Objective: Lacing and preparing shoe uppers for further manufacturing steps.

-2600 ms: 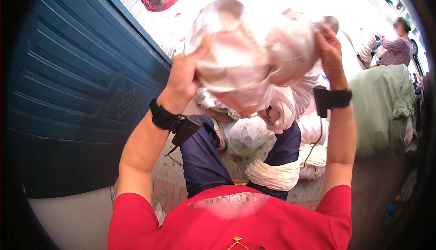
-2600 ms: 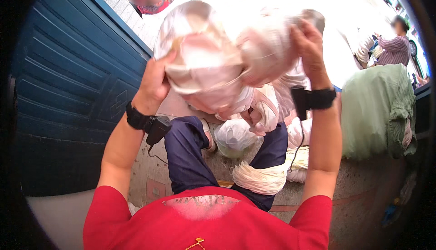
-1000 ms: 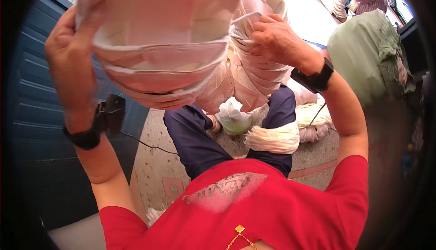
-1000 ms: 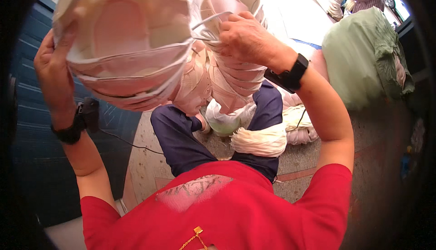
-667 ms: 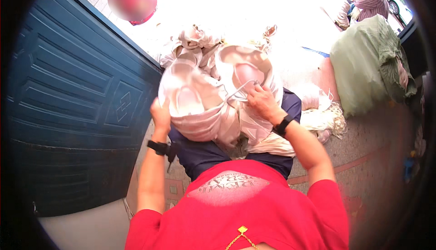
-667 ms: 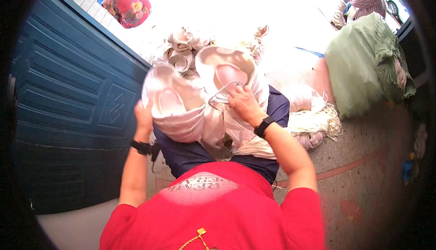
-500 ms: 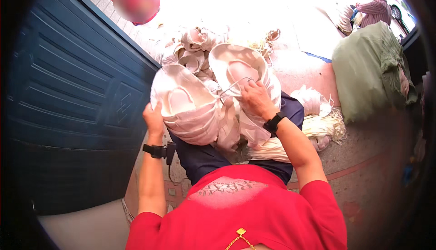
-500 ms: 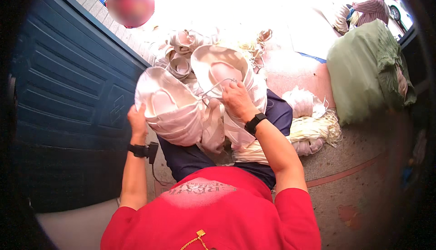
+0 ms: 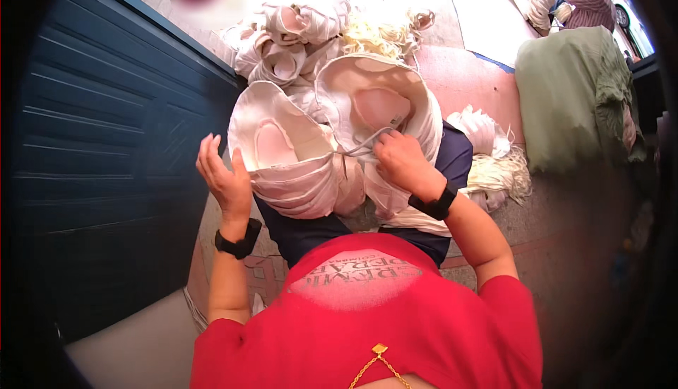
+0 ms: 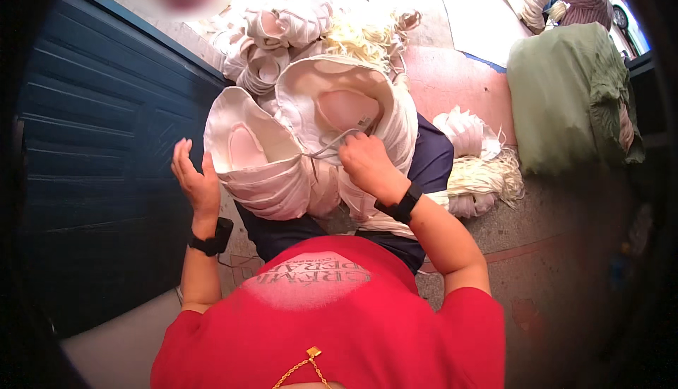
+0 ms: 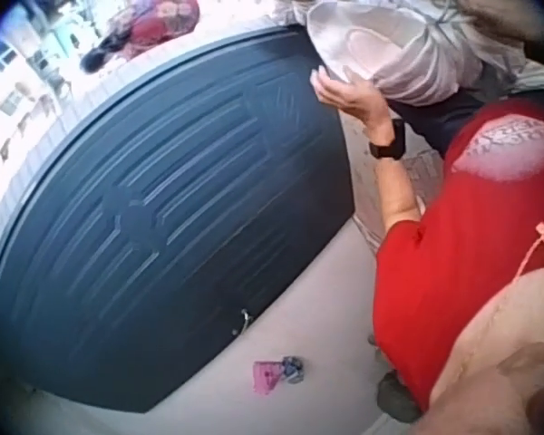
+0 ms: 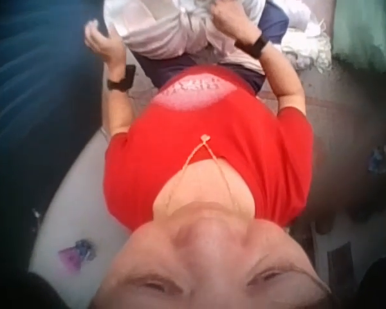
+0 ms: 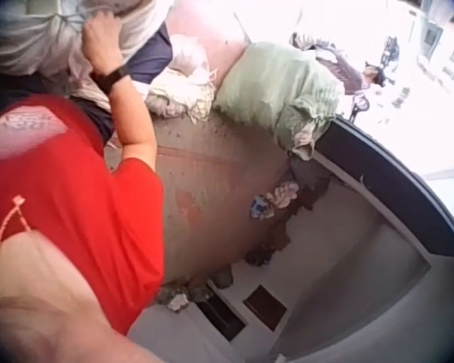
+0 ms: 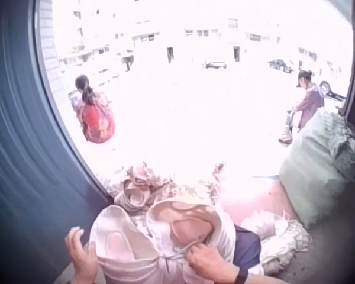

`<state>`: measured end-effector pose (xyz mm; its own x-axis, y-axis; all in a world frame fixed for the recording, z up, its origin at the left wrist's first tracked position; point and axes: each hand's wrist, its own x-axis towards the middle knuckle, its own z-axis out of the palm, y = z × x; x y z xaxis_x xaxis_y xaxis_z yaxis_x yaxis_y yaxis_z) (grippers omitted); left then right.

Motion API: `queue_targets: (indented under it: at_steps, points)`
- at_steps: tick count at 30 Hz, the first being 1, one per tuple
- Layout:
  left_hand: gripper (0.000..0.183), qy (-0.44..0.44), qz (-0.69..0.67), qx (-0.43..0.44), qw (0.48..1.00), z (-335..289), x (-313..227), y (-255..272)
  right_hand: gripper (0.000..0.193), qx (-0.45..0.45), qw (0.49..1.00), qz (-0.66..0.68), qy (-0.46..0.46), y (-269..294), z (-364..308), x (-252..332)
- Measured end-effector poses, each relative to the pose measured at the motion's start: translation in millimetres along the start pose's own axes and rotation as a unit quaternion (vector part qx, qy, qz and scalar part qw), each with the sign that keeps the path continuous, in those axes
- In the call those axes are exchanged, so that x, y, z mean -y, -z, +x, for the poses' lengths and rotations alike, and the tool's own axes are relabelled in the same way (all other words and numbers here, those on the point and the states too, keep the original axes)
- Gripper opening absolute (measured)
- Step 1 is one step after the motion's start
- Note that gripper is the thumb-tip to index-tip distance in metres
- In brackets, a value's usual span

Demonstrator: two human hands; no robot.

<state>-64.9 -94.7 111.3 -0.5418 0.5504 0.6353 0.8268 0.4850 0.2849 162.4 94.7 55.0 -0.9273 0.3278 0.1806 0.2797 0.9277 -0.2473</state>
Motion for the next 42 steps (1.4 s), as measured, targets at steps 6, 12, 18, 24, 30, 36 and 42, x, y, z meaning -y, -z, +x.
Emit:
queue_targets:
  at_steps: [6, 12, 18, 24, 30, 36, 42]
  points:
    - [0.020, -0.142, -0.369, 0.325, 0.859, -15, -88, -51, 0.019, 0.129, 0.988, 0.085, -0.001, 7, 7, -15]
    - [0.031, -0.205, -0.275, 0.298, 0.891, -37, -114, -96, 0.018, 0.160, 0.974, 0.158, -0.023, 6, 4, -21]
    - [0.018, -0.185, -0.157, 0.370, 0.897, -24, -113, -104, 0.019, 0.055, 0.956, 0.242, -0.155, 10, 5, -10]
    - [0.013, -0.079, -0.304, 0.445, 0.839, -19, -104, -101, 0.028, -0.078, 0.951, 0.194, -0.227, 1, -1, -10]
    - [0.017, 0.313, -0.635, 0.454, 0.541, 29, -91, -36, 0.027, -0.089, 0.950, 0.175, -0.243, -14, -12, -24]
    - [0.014, 0.349, -0.582, 0.504, 0.534, 41, -85, -13, 0.032, 0.006, 0.979, 0.174, -0.104, -9, -6, -21]
    - [0.013, 0.282, -0.577, 0.524, 0.559, 29, -103, 14, 0.028, 0.056, 0.986, 0.136, -0.077, 9, 9, -4]
